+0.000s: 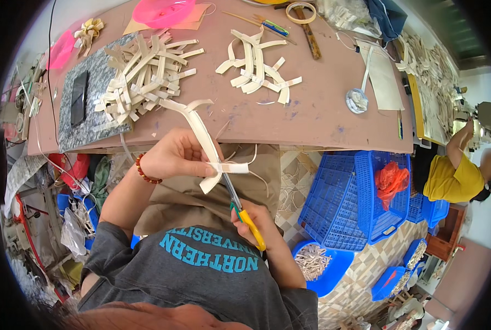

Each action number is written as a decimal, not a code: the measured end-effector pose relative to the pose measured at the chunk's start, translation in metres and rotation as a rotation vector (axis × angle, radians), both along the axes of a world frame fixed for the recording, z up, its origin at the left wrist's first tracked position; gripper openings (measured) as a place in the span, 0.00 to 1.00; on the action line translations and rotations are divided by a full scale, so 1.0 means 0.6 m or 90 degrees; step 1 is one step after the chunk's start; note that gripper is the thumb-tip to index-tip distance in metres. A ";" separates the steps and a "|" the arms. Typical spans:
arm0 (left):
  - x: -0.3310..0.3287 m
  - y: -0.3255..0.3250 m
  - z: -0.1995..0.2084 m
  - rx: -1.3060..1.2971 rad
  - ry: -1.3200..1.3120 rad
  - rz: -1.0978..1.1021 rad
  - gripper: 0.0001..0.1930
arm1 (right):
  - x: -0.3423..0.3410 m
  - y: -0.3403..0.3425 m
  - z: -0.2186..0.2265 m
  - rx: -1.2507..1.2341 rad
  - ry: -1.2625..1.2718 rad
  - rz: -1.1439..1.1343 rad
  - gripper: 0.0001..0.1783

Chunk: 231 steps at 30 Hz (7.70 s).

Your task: The person uses yellow-handled scissors to cut a long strip of white fabric into smaller, uniform segments. The person holds the fabric strip in their left hand and cuts it repeatedly with the scissors in their right hand, dropping the cut pieces onto a pile on the table.

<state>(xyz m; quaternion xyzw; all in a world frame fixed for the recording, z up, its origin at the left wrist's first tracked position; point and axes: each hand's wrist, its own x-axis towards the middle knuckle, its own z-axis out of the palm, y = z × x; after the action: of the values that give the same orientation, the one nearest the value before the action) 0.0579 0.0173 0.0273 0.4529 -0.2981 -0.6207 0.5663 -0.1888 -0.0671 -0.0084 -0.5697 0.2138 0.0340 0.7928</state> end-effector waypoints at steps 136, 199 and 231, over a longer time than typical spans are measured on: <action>-0.013 -0.006 -0.006 -0.027 -0.014 0.052 0.12 | 0.015 0.018 -0.007 0.047 0.017 -0.089 0.38; 0.039 -0.022 0.022 -0.363 -0.494 -0.185 0.09 | 0.014 -0.008 0.017 -0.363 0.145 0.046 0.27; -0.025 -0.001 -0.037 -0.016 0.013 0.128 0.19 | 0.001 0.012 -0.031 0.123 -0.025 -0.031 0.32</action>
<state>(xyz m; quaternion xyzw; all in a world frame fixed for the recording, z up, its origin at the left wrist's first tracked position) 0.0430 0.0165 0.0048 0.4668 -0.2530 -0.5618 0.6344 -0.1881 -0.0597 -0.0267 -0.4857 0.2078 0.0242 0.8487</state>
